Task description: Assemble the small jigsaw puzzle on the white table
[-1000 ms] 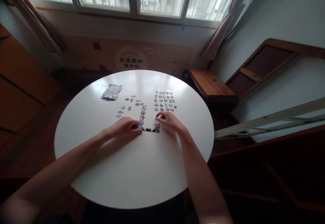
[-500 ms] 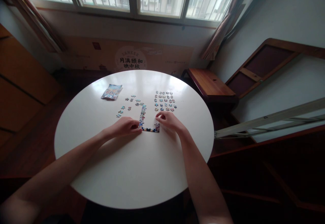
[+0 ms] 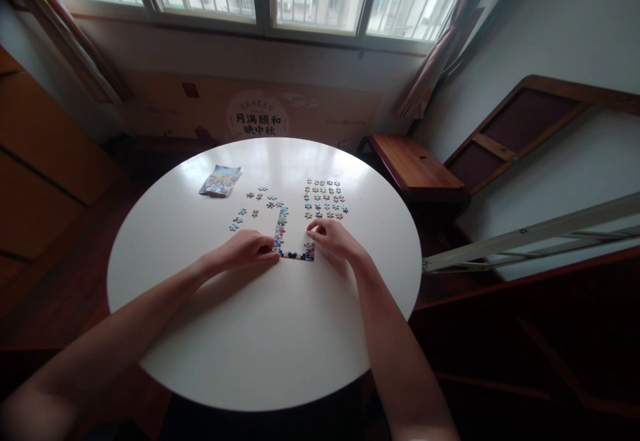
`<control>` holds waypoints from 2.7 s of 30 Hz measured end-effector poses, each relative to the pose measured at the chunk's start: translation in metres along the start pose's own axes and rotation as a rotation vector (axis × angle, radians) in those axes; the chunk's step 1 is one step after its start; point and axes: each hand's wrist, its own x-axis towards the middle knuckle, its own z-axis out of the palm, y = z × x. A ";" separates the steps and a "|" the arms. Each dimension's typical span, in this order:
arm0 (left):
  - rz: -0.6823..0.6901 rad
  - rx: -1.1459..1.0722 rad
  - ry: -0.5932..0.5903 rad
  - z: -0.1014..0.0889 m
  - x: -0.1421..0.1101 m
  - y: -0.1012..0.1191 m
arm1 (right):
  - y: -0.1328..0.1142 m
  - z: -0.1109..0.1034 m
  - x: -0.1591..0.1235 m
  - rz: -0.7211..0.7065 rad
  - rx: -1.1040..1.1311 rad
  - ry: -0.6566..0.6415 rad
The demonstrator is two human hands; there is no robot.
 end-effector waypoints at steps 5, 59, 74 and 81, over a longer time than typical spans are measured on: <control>-0.027 -0.006 -0.019 -0.002 0.000 0.002 | 0.000 0.001 0.000 0.003 0.000 0.009; -0.003 -0.013 0.003 -0.002 -0.001 0.002 | -0.001 0.000 0.000 0.000 0.003 -0.001; -0.005 -0.007 -0.001 -0.002 0.000 0.002 | 0.000 0.000 0.000 0.000 -0.013 0.006; -0.002 0.000 0.005 -0.001 0.000 0.001 | 0.000 0.000 0.000 0.007 0.005 -0.006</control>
